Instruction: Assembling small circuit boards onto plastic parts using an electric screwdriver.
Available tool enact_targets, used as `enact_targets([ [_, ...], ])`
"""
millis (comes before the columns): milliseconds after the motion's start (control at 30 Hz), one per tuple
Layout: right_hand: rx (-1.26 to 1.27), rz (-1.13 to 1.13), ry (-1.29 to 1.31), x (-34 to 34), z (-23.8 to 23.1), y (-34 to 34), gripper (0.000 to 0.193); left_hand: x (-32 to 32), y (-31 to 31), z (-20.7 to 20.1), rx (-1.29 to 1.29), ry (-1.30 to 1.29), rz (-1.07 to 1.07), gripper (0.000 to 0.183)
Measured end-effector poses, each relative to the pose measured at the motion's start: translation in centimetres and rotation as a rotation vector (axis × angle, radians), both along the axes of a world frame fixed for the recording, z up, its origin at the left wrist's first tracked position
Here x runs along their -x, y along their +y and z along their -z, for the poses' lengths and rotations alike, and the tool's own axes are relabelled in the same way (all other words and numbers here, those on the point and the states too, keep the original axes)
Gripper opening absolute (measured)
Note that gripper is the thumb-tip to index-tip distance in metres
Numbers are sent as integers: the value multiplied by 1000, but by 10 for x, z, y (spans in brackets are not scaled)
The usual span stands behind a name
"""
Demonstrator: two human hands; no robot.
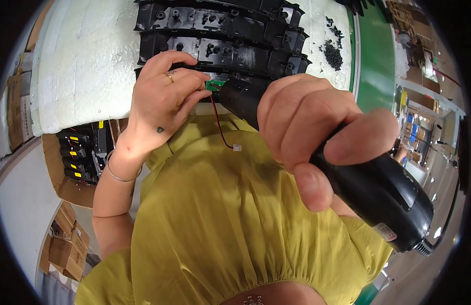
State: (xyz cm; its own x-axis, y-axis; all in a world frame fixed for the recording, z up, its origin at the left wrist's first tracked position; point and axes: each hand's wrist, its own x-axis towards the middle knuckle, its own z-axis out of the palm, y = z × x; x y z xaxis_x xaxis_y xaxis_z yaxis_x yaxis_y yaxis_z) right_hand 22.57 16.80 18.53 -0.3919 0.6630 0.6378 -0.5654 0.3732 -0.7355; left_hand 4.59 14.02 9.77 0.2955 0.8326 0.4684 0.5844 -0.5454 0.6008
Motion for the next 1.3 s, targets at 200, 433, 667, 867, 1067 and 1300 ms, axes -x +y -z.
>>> enact_targets([
  [200, -3, -9, -7, 4, 2, 2, 26, 0, 0, 6, -43, -39, 5, 15],
  [433, -89, -107, -339, 4, -9, 5, 33, 0, 3, 8, -45, -66, 16, 16],
  [667, -4, -16, -211, 15, -7, 3, 28, 0, 3, 6, 15, -89, 25, 15],
  [867, -83, -131, -246, -10, -17, 14, 29, 2, 3, 2, 108, -251, 37, 9],
  [1067, -64, -74, -107, -3, -26, 9, 31, -4, 3, -4, 79, -381, 35, 9],
  [1300, -45, -44, -31, -2, -24, 6, 31, -7, 3, -8, 56, -408, 67, 15],
])
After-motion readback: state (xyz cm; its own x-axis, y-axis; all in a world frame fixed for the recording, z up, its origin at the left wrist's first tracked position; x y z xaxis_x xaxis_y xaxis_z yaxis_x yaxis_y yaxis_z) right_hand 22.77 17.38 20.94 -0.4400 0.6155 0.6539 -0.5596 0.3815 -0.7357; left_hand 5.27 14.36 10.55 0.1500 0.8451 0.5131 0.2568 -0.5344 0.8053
